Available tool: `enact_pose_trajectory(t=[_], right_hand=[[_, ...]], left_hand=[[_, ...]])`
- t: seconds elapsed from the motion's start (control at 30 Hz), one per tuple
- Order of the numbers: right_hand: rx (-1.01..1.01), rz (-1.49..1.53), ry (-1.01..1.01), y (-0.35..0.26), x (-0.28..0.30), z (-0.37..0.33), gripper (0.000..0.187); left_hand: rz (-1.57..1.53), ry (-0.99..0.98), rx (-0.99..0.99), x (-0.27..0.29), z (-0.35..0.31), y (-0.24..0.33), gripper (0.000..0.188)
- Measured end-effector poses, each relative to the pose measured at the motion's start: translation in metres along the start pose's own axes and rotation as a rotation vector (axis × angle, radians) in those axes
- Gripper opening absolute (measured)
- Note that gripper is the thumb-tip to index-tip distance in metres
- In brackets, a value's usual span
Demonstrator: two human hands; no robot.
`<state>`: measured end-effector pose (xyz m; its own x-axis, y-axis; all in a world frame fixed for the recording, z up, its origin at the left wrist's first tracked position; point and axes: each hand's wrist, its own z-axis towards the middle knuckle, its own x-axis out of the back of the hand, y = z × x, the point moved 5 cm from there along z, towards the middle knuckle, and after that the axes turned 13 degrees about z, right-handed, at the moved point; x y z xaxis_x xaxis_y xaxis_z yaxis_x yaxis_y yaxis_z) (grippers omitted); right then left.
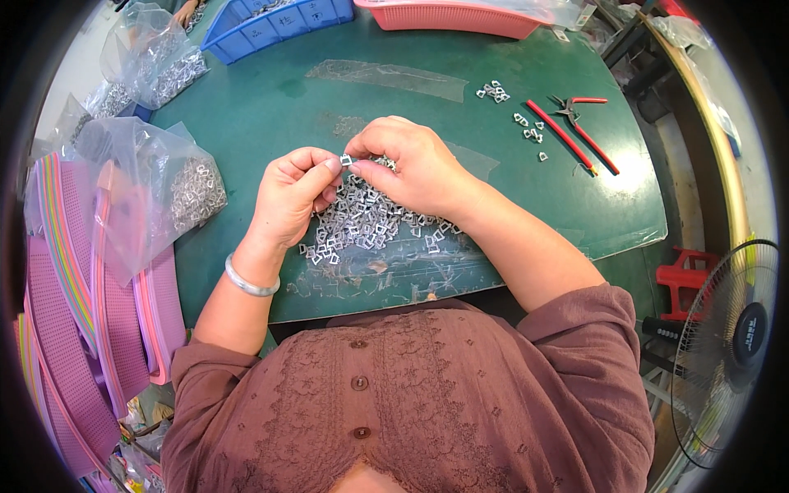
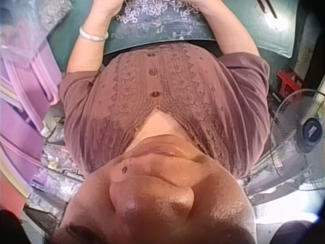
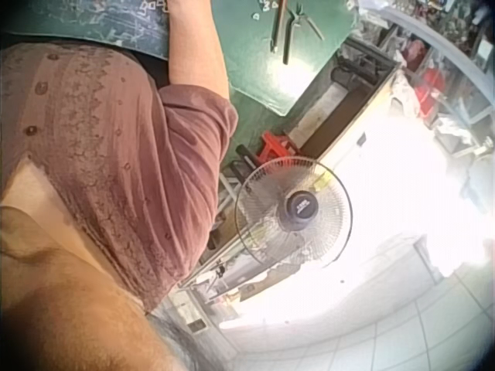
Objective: The person assembles hardware components by picking up small buckle pieces from a pile and joining them together by hand.
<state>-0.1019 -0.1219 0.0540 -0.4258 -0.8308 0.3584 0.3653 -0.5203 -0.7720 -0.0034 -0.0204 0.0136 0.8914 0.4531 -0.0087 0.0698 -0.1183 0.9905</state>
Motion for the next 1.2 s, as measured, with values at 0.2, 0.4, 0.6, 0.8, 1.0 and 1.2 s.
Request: enact_pose_trajectory(t=[0.2, 0.4, 0.6, 0.8, 1.0, 1.2], right_hand=[[0.067, -0.050, 0.016, -0.002, 0.000, 0.001, 0.012], [-0.044, 0.008, 0.026, 0.000, -0.001, 0.001, 0.012], [-0.009, -0.227, -0.100, 0.009, -0.007, -0.001, 0.008], [-0.061, -0.457, -0.182, 0.012, -0.019, -0.004, 0.006], [-0.066, -0.436, -0.145, 0.017, -0.017, -0.003, 0.004], [-0.082, -0.343, -0.128, 0.013, -0.013, -0.001, 0.004]], left_hand=[[-0.106, -0.030, 0.040, -0.005, -0.001, 0.000, 0.010], [-0.249, -0.038, 0.074, -0.001, 0.002, -0.003, 0.009], [-0.443, -0.011, 0.100, 0.007, 0.005, -0.001, 0.007], [-0.582, -0.059, 0.065, 0.014, 0.009, -0.005, 0.005], [-0.550, -0.027, 0.097, 0.012, 0.009, -0.006, 0.008], [-0.339, 0.000, 0.131, 0.008, 0.007, -0.008, 0.010]])
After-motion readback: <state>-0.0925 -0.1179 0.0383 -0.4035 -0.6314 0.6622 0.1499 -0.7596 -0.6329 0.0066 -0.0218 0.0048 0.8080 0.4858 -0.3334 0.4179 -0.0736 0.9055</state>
